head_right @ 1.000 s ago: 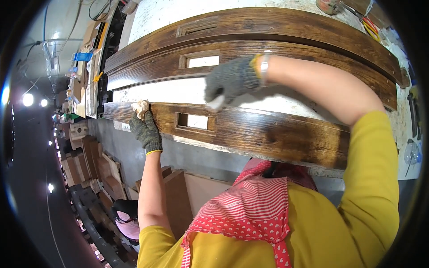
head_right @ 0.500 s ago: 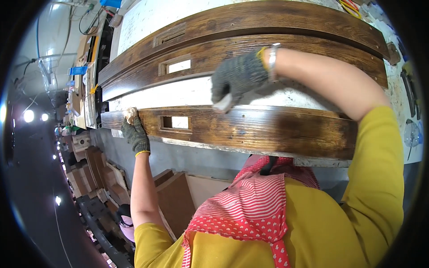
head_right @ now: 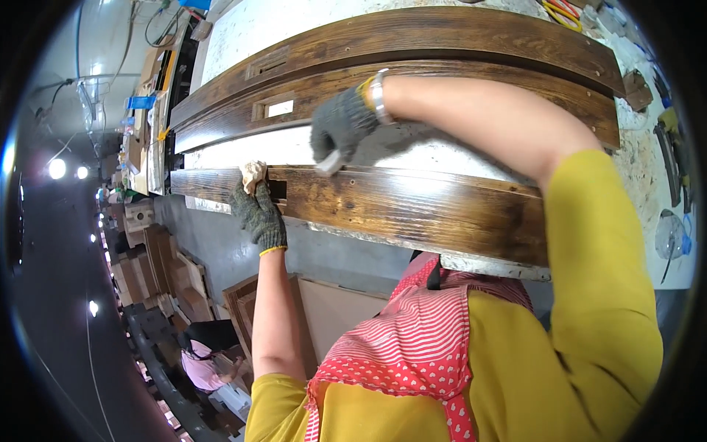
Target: The person wipes long wooden planks using a small cloth, moving the cloth along the length and edges of each plank.
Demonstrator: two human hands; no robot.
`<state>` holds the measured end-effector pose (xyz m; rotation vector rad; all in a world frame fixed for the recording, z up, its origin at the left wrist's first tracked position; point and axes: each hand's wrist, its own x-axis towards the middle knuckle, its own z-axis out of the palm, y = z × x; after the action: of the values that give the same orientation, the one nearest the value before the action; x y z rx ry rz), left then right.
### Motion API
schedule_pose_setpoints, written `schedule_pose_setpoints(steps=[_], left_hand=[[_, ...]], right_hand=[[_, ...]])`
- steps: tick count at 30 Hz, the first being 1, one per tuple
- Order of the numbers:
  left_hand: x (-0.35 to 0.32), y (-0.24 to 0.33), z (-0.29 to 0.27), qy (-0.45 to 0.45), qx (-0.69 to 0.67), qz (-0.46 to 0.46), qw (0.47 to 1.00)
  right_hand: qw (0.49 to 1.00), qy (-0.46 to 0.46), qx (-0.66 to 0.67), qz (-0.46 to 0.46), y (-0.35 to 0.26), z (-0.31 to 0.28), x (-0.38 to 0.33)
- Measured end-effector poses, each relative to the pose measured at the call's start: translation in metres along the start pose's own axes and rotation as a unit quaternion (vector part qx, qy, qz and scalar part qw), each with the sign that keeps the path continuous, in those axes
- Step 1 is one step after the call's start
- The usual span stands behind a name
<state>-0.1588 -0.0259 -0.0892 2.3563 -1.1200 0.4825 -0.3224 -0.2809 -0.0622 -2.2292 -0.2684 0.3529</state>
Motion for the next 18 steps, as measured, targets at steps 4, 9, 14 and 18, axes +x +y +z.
schedule_pose_setpoints(steps=[4,9,14,18], left_hand=[[0.002,0.015,-0.004,0.005,0.025,0.001,1.000],[0.002,0.016,0.003,-0.017,0.067,0.003,0.998],[0.002,0.017,-0.006,-0.022,0.045,-0.010,0.999],[0.003,0.021,-0.006,-0.012,0.062,0.006,0.998]], right_hand=[[0.995,0.069,0.066,0.010,0.004,0.005,-0.020],[0.988,0.146,-0.019,-0.046,0.015,0.014,0.026],[0.998,0.041,-0.016,-0.034,0.004,0.013,-0.056],[0.999,0.018,0.044,0.010,-0.006,0.008,-0.079]])
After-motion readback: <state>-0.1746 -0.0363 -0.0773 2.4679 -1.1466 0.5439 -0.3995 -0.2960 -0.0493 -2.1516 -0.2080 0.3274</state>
